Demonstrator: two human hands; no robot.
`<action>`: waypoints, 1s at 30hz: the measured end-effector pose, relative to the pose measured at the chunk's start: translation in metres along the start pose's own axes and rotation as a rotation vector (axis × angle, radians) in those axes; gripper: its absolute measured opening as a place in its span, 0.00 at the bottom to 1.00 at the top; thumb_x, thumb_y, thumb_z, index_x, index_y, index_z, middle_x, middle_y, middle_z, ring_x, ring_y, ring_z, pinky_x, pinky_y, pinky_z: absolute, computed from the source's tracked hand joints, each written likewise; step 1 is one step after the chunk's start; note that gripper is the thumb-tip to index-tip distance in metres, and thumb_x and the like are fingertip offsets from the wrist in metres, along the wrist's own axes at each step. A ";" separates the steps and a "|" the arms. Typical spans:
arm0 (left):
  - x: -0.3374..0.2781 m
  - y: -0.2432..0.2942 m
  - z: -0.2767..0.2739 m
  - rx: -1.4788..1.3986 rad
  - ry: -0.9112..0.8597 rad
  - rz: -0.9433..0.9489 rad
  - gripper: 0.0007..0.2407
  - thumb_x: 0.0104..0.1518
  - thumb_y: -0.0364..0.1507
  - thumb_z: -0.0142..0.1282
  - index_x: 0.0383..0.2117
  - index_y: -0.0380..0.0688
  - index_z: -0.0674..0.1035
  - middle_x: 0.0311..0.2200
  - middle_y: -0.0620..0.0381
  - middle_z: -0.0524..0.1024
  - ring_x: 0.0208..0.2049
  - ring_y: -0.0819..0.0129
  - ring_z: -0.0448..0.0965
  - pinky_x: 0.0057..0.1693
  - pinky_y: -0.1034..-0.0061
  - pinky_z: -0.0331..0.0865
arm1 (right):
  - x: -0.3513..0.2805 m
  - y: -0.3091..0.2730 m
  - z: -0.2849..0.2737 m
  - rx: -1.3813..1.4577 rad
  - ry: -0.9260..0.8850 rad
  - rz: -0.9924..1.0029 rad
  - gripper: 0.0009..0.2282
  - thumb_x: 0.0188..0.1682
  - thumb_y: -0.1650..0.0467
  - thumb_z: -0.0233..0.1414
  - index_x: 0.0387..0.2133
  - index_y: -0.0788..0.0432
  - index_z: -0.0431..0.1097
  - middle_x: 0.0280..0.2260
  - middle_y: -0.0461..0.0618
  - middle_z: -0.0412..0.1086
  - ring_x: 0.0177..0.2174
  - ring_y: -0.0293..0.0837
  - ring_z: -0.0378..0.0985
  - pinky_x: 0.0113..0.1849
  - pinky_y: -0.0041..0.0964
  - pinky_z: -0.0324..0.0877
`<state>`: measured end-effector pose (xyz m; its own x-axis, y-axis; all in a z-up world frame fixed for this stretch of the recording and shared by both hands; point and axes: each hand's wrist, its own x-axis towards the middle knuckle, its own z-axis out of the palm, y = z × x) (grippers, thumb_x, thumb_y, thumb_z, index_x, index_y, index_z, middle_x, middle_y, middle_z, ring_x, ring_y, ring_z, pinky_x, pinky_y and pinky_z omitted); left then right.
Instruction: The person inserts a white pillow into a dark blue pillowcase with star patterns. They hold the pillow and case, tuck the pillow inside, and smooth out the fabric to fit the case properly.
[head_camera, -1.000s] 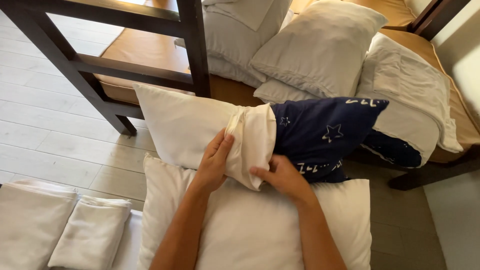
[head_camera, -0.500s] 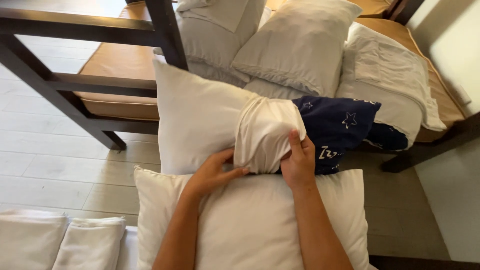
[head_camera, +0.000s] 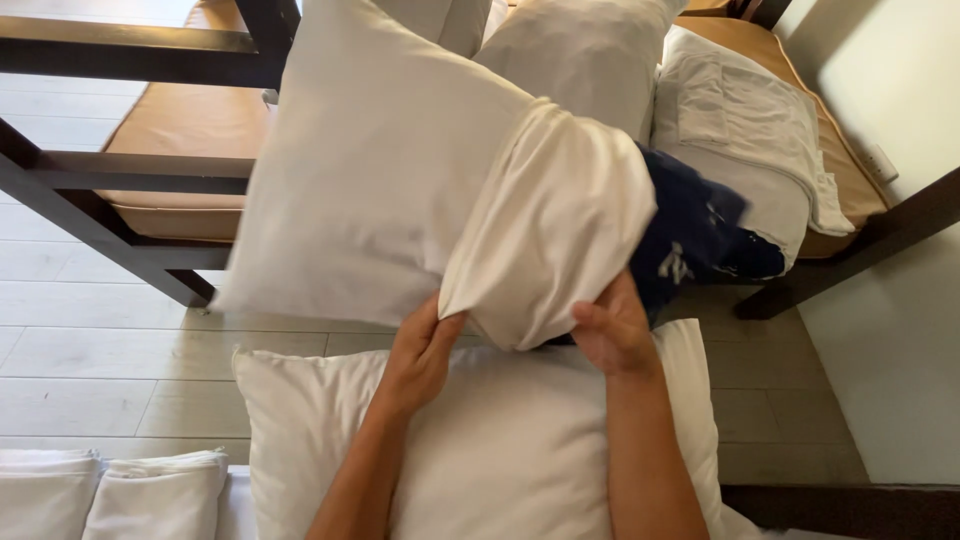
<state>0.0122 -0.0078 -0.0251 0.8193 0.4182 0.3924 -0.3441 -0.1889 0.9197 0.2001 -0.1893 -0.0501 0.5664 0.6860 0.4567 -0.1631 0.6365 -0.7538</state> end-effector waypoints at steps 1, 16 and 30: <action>-0.003 0.007 0.004 0.000 0.000 0.000 0.13 0.67 0.28 0.44 0.50 0.39 0.80 0.43 0.50 0.83 0.47 0.66 0.78 0.56 0.59 0.72 | -0.007 0.001 -0.004 0.000 0.000 0.001 0.41 0.42 0.81 0.52 0.71 0.59 0.39 0.66 0.62 0.53 0.61 0.61 0.60 0.59 0.65 0.58; -0.001 0.043 -0.004 -0.415 0.298 -0.112 0.24 0.65 0.26 0.50 0.67 0.36 0.60 0.60 0.45 0.70 0.58 0.61 0.72 0.62 0.57 0.69 | 0.013 -0.014 0.077 -0.536 0.079 0.197 0.02 0.49 0.79 0.58 0.30 0.68 0.78 0.22 0.49 0.73 0.27 0.34 0.69 0.32 0.35 0.75; -0.003 0.002 -0.020 0.010 0.296 -0.255 0.18 0.69 0.34 0.43 0.64 0.44 0.69 0.57 0.44 0.74 0.58 0.62 0.72 0.63 0.59 0.68 | 0.013 0.013 0.034 -0.596 0.130 0.163 0.18 0.48 0.78 0.52 0.54 0.68 0.69 0.40 0.54 0.75 0.38 0.41 0.75 0.44 0.45 0.75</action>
<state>-0.0005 0.0086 -0.0243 0.7095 0.6910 0.1384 -0.1409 -0.0533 0.9886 0.1781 -0.1599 -0.0382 0.6722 0.6851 0.2808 0.2015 0.1957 -0.9598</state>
